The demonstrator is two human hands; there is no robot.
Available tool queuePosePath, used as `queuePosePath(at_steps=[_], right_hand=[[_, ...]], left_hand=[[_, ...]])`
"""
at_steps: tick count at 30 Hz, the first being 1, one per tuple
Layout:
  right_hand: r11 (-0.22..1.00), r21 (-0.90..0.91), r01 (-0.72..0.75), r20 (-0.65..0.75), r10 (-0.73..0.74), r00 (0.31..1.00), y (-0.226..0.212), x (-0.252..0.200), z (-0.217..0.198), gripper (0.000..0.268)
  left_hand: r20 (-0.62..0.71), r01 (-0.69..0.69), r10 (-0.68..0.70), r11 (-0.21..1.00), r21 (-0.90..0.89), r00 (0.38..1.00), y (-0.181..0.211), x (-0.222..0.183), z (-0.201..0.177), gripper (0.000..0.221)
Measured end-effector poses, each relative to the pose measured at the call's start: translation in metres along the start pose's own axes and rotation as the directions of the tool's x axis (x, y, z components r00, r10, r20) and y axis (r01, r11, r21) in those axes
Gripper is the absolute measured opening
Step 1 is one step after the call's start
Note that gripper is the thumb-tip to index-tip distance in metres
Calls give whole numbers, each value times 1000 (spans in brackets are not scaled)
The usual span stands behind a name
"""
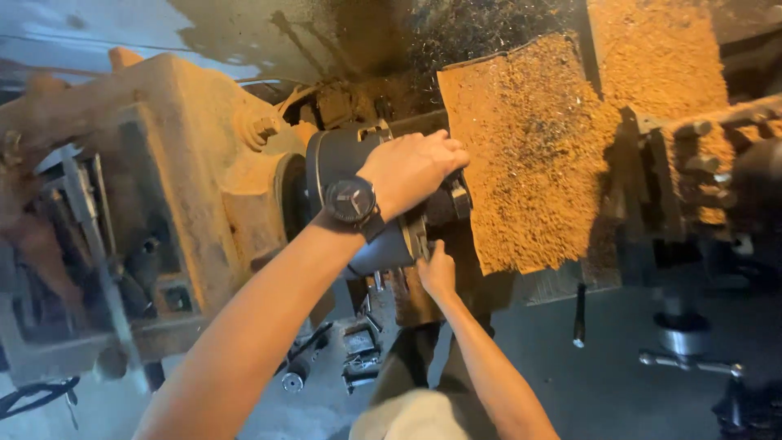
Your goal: Machining and repairing a motorcycle clutch hub using a lathe and hammer.
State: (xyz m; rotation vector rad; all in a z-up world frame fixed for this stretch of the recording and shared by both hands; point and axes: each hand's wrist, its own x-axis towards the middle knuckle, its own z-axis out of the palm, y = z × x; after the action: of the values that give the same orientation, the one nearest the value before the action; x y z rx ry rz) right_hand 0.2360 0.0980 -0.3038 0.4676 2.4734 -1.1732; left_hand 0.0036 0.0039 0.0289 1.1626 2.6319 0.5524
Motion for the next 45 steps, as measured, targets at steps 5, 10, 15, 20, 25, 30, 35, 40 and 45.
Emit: queuePosePath(at_steps=[5,10,15,20,25,30,35,40,45], right_hand=[[956,-223,189,53,-182,982,10,47,25,60],[912,376,-164,-38,192,981,-41,-34,-65,34],[386,905,178,-61,-298,953,-97,7,-210,74],[549,835,-43,379,-517,768,-137,79,-241,113],[382,914,-138,358,-597,718,-153,73,-240,111],[306,950,-65,218,-499,839,-132,49,-254,89],[303,943,-140,292,-550,782,-98,-12,-273,77],[163,647,-745,690,-541,481,-52,-84,-278,84],[181,460,-870,775,-560,293,-50,-153,-259,90]], left_hand=[[26,10,-9,1000,-21,1000,-5,1,9,13],[-26,-21,21,1000,-16,999,-8,1,15,12],[57,39,-38,999,-6,998,-4,1,7,17],[130,160,-156,987,-21,979,11,-1,-8,28],[-544,63,-82,997,-54,835,45,-23,-22,37],[-699,399,-613,783,-477,368,182,-125,6,27],[-444,448,-887,451,-772,129,275,-163,85,20],[-459,425,-887,434,-794,47,325,-181,122,33],[-568,409,-823,516,-753,-6,373,-223,105,57]])
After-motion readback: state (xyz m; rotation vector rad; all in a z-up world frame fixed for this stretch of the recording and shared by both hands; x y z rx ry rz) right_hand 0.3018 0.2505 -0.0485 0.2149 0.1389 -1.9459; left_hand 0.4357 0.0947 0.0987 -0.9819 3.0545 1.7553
